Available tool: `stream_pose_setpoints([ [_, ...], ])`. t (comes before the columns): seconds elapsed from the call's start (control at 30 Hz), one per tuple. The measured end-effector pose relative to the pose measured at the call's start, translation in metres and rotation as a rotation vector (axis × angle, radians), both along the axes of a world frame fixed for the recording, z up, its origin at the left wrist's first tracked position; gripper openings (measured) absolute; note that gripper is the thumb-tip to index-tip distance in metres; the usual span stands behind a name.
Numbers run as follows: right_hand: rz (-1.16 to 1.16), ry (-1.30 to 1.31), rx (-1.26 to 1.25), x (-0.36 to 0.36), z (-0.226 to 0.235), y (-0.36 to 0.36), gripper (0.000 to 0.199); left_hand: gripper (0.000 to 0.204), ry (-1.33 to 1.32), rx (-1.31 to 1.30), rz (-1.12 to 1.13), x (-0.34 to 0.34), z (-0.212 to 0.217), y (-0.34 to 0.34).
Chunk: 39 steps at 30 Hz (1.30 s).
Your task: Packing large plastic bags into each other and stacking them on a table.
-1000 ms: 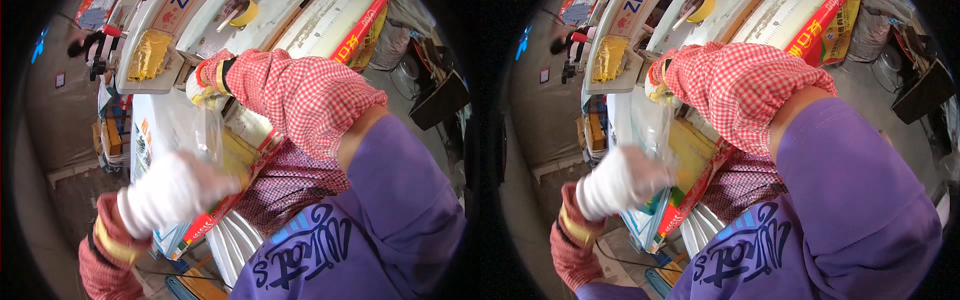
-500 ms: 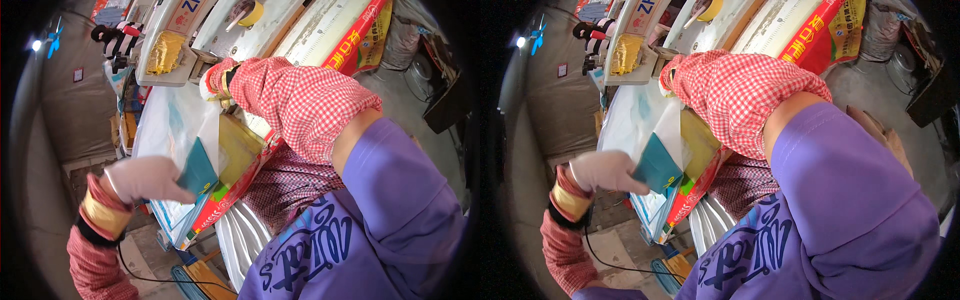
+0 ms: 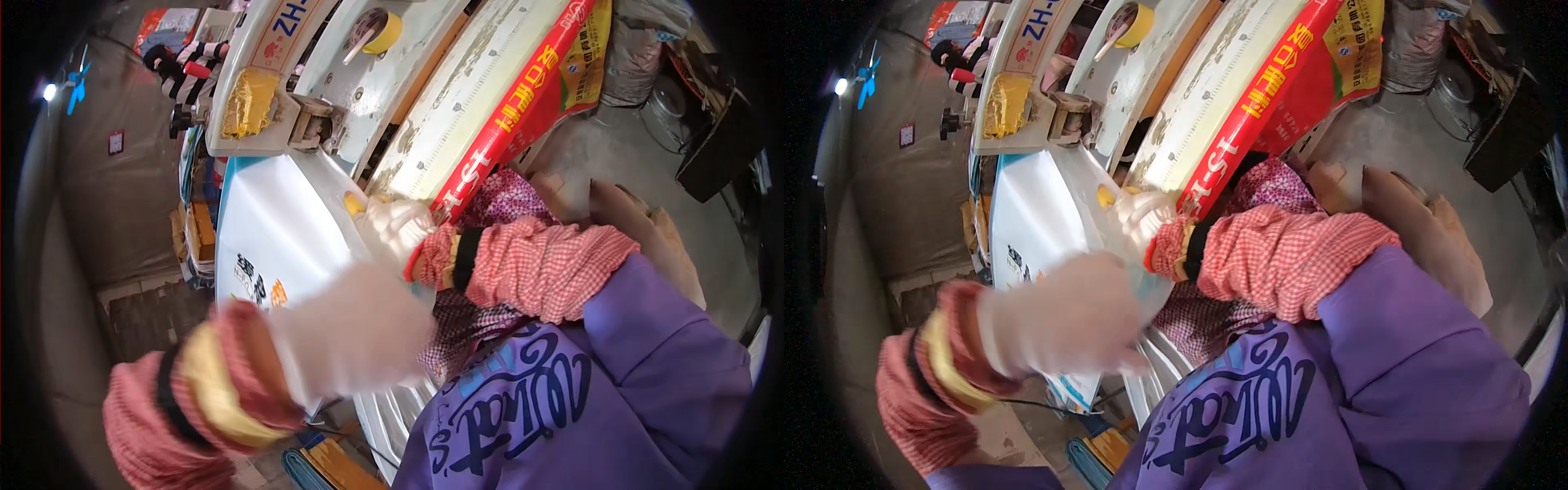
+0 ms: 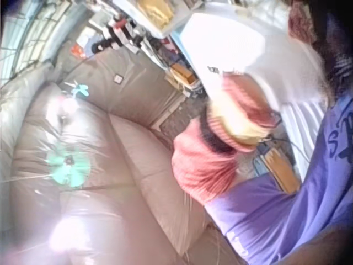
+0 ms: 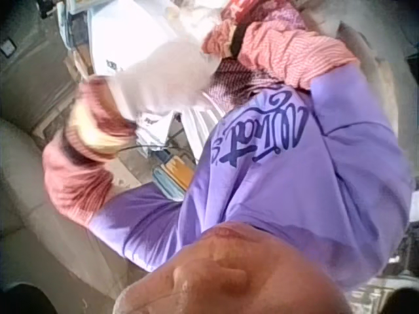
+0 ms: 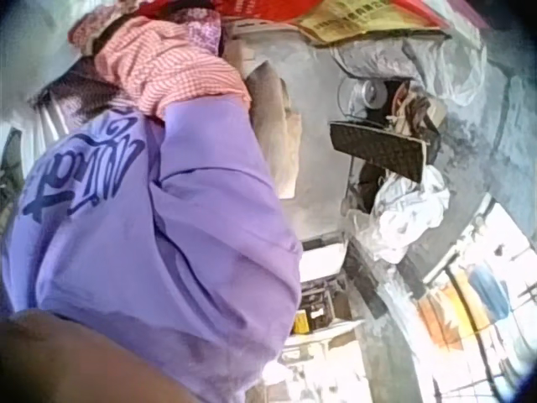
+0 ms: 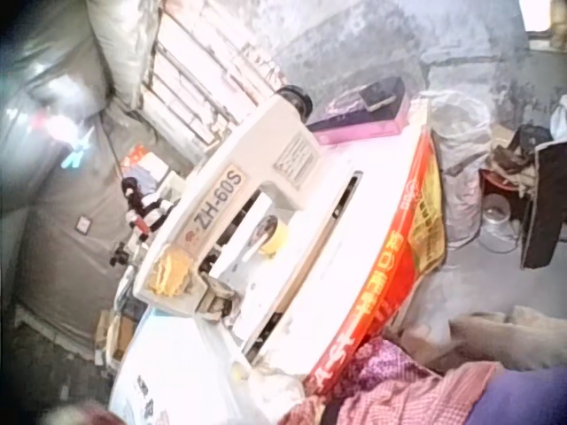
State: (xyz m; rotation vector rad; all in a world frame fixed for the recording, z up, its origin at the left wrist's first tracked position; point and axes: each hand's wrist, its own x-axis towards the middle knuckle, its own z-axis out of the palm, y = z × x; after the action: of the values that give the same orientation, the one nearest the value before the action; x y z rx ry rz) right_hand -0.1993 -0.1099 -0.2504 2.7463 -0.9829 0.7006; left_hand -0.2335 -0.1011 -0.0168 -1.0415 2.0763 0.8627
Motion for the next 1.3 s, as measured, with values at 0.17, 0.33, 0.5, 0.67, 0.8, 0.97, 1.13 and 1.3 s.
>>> stream_pose_setpoints([
  [0.17,0.07,-0.299,0.675,-0.011,0.048,-0.014,0.027,0.022,-0.404,0.115,-0.078,-0.001,0.03,0.012],
  [0.33,0.377,0.086,0.315,0.011,0.057,-0.035,0.01,0.011,-0.221,0.134,-0.153,-0.002,0.003,-0.001],
  [0.5,0.383,0.087,0.389,0.023,0.065,-0.043,0.007,0.013,-0.406,0.055,0.071,0.0,0.061,0.021],
  [0.67,0.393,0.087,0.473,0.038,0.068,-0.043,0.007,0.011,-0.159,-0.023,0.203,-0.012,0.01,0.048],
  [0.8,0.388,0.111,0.53,0.041,0.065,-0.049,0.008,0.009,-0.008,-0.198,-0.17,-0.006,-0.007,0.001],
  [0.97,0.389,0.118,0.599,0.05,0.07,-0.057,0.012,0.017,-0.223,-0.021,-0.041,0.033,0.039,-0.052],
  [1.13,0.39,0.132,0.686,0.054,0.067,-0.062,0.016,0.02,-0.065,-0.032,0.045,0.036,0.072,-0.034],
  [1.3,0.384,0.144,0.754,0.056,0.066,-0.066,0.02,0.02,0.129,-0.117,0.043,0.002,0.001,0.007],
])
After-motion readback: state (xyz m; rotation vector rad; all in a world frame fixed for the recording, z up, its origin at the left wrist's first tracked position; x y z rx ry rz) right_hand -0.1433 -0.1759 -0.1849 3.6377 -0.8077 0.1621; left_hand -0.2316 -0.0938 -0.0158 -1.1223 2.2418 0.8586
